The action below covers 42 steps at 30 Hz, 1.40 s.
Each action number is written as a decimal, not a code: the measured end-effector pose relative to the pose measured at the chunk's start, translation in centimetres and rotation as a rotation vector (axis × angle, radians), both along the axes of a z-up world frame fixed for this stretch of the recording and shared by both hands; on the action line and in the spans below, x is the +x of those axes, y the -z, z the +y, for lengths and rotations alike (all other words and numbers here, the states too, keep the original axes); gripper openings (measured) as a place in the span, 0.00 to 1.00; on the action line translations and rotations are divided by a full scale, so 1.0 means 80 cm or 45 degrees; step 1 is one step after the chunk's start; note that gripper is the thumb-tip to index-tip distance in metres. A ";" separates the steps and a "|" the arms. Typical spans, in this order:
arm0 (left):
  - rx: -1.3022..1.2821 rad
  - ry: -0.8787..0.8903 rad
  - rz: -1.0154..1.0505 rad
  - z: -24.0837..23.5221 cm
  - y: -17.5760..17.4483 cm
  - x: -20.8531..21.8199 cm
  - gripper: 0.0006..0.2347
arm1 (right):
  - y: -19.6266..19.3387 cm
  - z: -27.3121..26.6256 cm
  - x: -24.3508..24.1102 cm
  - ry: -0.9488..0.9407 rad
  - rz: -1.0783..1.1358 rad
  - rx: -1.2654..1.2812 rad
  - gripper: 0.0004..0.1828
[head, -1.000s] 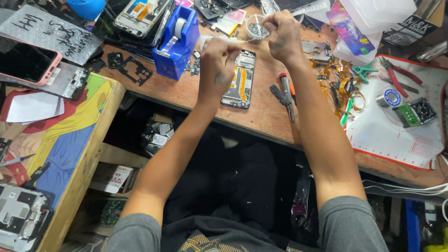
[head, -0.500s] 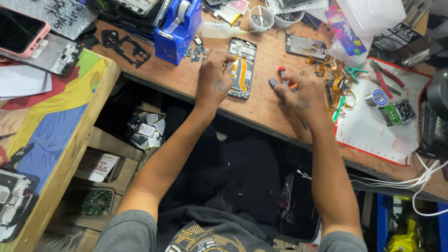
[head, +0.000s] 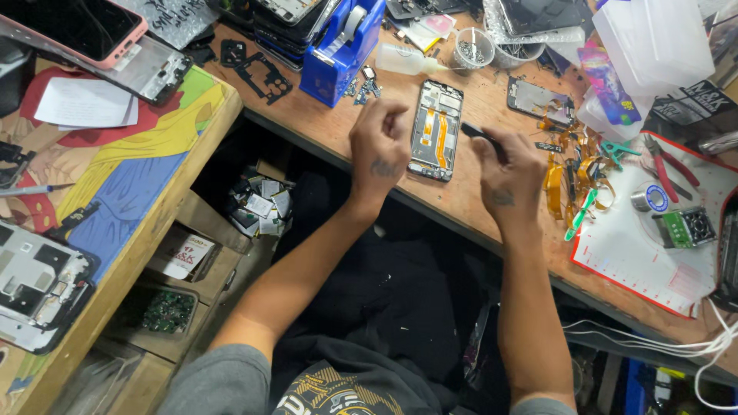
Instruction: The person disassembles a smartphone by unscrewing internal components and prying the screen away from the frame. They use a screwdriver to remove screws and a prying tool to separate the display assembly, then place the parts on the workbench.
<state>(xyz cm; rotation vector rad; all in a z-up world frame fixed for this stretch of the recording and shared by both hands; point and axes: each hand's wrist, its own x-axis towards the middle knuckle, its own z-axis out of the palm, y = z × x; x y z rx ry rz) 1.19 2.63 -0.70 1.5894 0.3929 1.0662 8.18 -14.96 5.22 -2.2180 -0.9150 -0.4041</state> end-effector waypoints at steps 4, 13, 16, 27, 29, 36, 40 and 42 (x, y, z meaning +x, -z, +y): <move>0.087 -0.105 -0.018 -0.016 0.007 -0.030 0.05 | 0.004 0.057 -0.001 -0.124 0.019 0.032 0.08; 0.401 -0.083 0.184 -0.015 -0.001 -0.044 0.03 | 0.022 0.150 0.040 -0.300 -0.349 -0.164 0.11; 0.405 -0.032 0.305 -0.016 -0.003 -0.045 0.02 | 0.027 0.120 0.039 -0.340 -0.194 -0.136 0.13; 0.557 0.030 0.324 -0.012 -0.009 -0.049 0.07 | 0.024 -0.017 -0.016 0.004 0.238 -0.110 0.09; 0.565 0.059 0.326 -0.011 -0.010 -0.051 0.07 | 0.026 -0.022 -0.019 0.034 0.245 -0.098 0.09; 0.623 0.118 0.330 -0.013 -0.013 -0.053 0.08 | 0.027 -0.018 -0.019 -0.190 -0.023 -0.027 0.09; 0.649 0.094 0.321 -0.014 -0.009 -0.051 0.07 | 0.025 -0.013 -0.018 -0.280 -0.034 -0.073 0.09; 0.661 0.092 0.303 -0.013 -0.008 -0.051 0.06 | 0.020 -0.012 -0.015 -0.305 -0.044 -0.141 0.09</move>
